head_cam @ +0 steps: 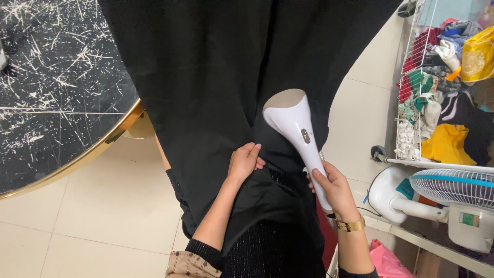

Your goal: The person uses a handheld garment steamer to remove wrinkles from a pair of black trousers hanging vertically. They hold the fabric with one hand while moving the steamer up and down the leg of the trousers.

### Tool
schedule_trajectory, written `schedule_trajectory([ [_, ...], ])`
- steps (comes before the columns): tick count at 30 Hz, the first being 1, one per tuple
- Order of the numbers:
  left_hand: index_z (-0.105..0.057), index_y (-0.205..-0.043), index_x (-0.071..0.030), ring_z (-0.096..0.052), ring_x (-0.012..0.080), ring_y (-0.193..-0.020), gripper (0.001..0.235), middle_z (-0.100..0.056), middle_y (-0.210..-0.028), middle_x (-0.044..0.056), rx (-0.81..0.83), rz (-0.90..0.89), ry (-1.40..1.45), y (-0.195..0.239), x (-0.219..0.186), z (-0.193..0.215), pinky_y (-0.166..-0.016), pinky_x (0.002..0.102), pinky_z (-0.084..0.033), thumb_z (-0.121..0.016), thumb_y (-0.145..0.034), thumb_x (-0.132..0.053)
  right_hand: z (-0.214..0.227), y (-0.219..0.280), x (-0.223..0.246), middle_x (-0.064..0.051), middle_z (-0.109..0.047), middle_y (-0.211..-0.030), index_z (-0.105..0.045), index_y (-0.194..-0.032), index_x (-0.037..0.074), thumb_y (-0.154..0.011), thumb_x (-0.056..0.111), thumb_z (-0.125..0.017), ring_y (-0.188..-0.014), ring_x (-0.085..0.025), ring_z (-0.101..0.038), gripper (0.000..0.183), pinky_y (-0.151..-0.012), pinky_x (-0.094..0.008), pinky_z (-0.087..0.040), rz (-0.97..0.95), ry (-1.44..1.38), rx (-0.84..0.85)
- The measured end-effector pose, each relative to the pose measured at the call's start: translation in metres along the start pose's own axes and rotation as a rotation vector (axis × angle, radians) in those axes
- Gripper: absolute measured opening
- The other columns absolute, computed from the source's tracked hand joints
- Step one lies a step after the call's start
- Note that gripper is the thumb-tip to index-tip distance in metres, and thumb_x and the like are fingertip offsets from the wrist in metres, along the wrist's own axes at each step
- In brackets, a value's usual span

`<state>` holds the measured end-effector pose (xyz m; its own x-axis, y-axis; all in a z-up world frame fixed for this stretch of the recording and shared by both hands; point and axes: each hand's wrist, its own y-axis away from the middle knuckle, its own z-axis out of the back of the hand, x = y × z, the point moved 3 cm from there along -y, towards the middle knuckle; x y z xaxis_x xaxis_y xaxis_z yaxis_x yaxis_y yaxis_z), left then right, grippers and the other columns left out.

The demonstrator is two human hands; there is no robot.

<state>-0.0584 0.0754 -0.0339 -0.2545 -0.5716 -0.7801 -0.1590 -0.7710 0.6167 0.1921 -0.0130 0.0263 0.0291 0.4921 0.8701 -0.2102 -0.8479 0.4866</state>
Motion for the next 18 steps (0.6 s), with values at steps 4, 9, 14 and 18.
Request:
schedule_trajectory([
  [4, -0.073, -0.089, -0.005, -0.076, 0.0181, -0.065, 0.036, -0.078, -0.073, 0.012, -0.006, -0.004, 0.003, 0.001, -0.001, 0.001, -0.06, 0.027, -0.063, -0.051, -0.106, -0.027, 0.009, -0.012, 0.006, -0.025, -0.069, -0.091, -0.057, -0.14, -0.008, -0.102, 0.011, -0.06, -0.07, -0.025, -0.067, 0.042, -0.063, -0.039, -0.061, 0.019, -0.008, -0.025],
  [9, -0.072, -0.089, -0.003, -0.077, 0.0194, -0.068, 0.036, -0.078, -0.076, 0.014, -0.005, 0.002, 0.029, 0.001, 0.001, 0.001, -0.061, 0.028, -0.064, -0.051, -0.107, -0.026, 0.024, -0.032, 0.019, -0.021, -0.069, -0.092, -0.059, -0.135, -0.004, -0.105, 0.016, -0.059, -0.069, -0.023, -0.069, 0.036, -0.062, -0.035, -0.061, 0.138, -0.104, -0.051],
  [14, -0.072, -0.087, -0.004, -0.075, 0.0176, -0.064, 0.036, -0.078, -0.072, 0.013, -0.006, -0.015, 0.0, 0.0, 0.0, 0.003, -0.06, 0.027, -0.063, -0.051, -0.107, -0.026, 0.023, -0.03, 0.019, -0.019, -0.068, -0.091, -0.058, -0.134, -0.004, -0.106, 0.018, -0.058, -0.07, -0.022, -0.068, 0.036, -0.062, -0.034, -0.061, 0.151, -0.139, -0.055],
  [18, -0.072, -0.084, -0.005, -0.074, 0.0165, -0.061, 0.038, -0.077, -0.07, 0.012, 0.0, -0.017, -0.011, -0.003, 0.002, 0.002, -0.059, 0.026, -0.062, -0.051, -0.107, -0.027, 0.027, -0.021, 0.003, -0.022, -0.069, -0.085, -0.058, -0.136, -0.005, -0.102, 0.017, -0.06, -0.063, -0.026, -0.069, 0.041, -0.057, -0.037, -0.06, 0.058, -0.069, 0.036],
])
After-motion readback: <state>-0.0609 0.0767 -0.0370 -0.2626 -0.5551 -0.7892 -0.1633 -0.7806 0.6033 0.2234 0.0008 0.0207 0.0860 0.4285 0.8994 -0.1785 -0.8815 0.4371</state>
